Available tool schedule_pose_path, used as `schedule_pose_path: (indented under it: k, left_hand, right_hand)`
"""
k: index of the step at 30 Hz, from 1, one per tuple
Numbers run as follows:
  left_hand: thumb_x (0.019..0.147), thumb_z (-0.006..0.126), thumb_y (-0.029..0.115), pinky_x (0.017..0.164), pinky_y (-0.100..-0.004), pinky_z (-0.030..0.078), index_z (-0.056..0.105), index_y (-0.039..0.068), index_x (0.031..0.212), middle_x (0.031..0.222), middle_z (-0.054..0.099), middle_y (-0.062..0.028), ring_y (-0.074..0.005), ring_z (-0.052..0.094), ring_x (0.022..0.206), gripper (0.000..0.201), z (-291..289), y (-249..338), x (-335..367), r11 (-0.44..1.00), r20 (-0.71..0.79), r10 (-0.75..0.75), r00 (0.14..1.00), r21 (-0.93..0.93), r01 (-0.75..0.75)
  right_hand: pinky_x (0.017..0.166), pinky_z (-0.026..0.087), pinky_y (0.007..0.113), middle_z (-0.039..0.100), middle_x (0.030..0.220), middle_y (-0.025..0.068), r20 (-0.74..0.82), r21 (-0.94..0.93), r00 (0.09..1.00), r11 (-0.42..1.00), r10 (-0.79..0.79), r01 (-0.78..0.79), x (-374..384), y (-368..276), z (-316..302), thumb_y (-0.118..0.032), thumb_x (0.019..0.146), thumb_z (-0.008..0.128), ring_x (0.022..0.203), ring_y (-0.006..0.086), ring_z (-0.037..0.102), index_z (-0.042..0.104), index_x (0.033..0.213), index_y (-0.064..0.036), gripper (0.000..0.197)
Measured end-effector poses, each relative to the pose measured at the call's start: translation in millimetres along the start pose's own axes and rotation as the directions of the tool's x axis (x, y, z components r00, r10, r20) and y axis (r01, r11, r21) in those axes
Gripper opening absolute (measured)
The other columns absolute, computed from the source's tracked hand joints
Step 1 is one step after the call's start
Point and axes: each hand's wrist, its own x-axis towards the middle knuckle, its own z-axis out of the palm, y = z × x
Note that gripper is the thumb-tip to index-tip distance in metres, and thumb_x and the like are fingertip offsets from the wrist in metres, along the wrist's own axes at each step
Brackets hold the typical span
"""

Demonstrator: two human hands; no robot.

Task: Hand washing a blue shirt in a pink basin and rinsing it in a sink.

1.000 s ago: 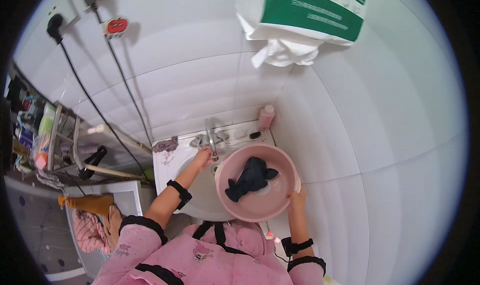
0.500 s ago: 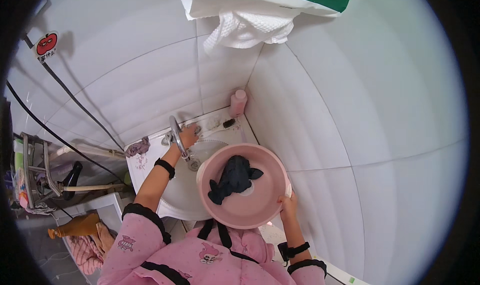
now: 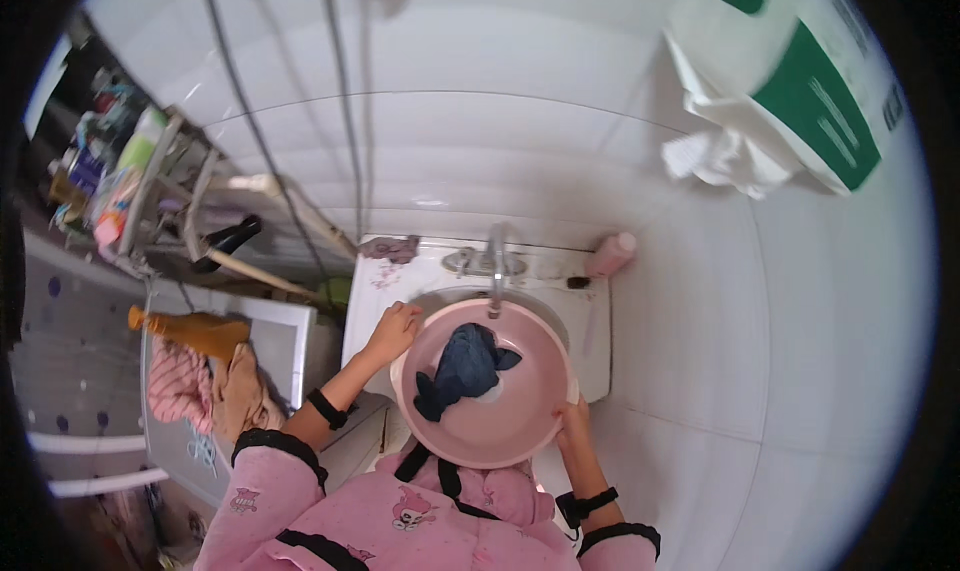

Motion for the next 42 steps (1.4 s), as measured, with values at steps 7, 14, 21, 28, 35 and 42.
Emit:
schedule_pose_path:
  k: [7, 14, 21, 28, 35, 42]
  left_hand:
    - [0.067, 0.058, 0.01, 0.085, -0.0411, 0.037, 0.05, 0.0, 0.105, 0.104, 0.047, -0.0186, -0.0354, 0.046, 0.098, 0.04, -84, 24, -58, 0.977, -0.288, 0.058, 0.956, 0.211, 0.004]
    - [0.061, 0.071, 0.035, 0.087, -0.0517, 0.036, 0.024, 0.008, 0.13, 0.119, 0.039, -0.0213, -0.0408, 0.041, 0.108, 0.088, -49, 17, -51, 0.938, -0.1, -0.229, 0.968, 0.242, 0.247]
    - [0.064, 0.07, 0.037, 0.084, -0.0564, 0.037, 0.008, 0.018, 0.138, 0.127, 0.03, -0.022, -0.0449, 0.037, 0.112, 0.098, -8, -6, -11, 0.806, -0.129, -0.511, 0.85, 0.272, 0.526]
    - [0.063, 0.063, 0.013, 0.076, -0.0399, 0.048, 0.053, 0.008, 0.104, 0.091, 0.058, -0.017, -0.0342, 0.058, 0.085, 0.043, -23, -55, 17, 0.858, -0.285, -0.487, 0.826, 0.023, 0.513]
    - [0.058, 0.049, 0.001, 0.054, -0.0247, 0.041, 0.055, 0.003, 0.07, 0.073, 0.054, -0.0046, -0.0127, 0.05, 0.065, 0.013, -89, -32, 28, 0.555, -0.126, -0.528, 0.84, -0.799, 0.229]
    - [0.055, 0.038, 0.0, 0.079, -0.0332, 0.048, 0.05, -0.006, 0.102, 0.098, 0.056, -0.0162, -0.0267, 0.057, 0.087, 0.049, -160, 76, -2, -0.017, 0.018, -0.271, 0.963, -1.0, 0.014]
  right_hand:
    - [0.062, 0.046, 0.028, 0.053, 0.088, 0.0097, 0.288, 0.024, 0.957, 0.999, 0.03, -0.039, 42, 32, 102, 0.008, 0.052, 0.046, 0.077, 0.0216, 0.054, 0.047, 0.103, 0.0017, 0.051]
    - [0.071, 0.045, 0.029, 0.054, 0.092, 0.0073, 0.393, 0.115, 0.913, 0.991, -0.11, 0.07, 62, 31, 168, 0.006, 0.056, 0.049, 0.083, 0.0193, 0.054, 0.048, 0.106, 0.0007, 0.049]
    - [0.075, 0.045, 0.03, 0.052, 0.105, 0.0092, 0.452, 0.07, 0.884, 0.993, -0.117, 0.096, 35, 17, 188, -0.019, 0.076, 0.058, 0.092, 0.0195, 0.053, 0.043, 0.113, -0.0016, 0.042]
    - [0.071, 0.044, 0.03, 0.049, 0.107, 0.0087, 0.354, -0.392, 0.935, 0.909, 0.007, 0.142, 27, 14, 144, -0.031, 0.082, 0.054, 0.087, 0.0188, 0.052, 0.041, 0.116, -0.0047, 0.045]
    - [0.067, 0.044, 0.027, 0.052, 0.094, 0.0081, 0.486, -0.44, 0.77, 0.646, -0.412, 0.624, 50, 10, 104, -0.017, 0.077, 0.059, 0.08, 0.0156, 0.053, 0.049, 0.102, -0.0029, 0.03]
    - [0.063, 0.043, 0.027, 0.054, 0.082, 0.0069, 0.525, -0.337, 0.627, 0.536, -0.576, 0.774, 33, -14, 128, -0.008, 0.073, 0.061, 0.07, 0.0148, 0.052, 0.051, 0.092, -0.0041, 0.022]
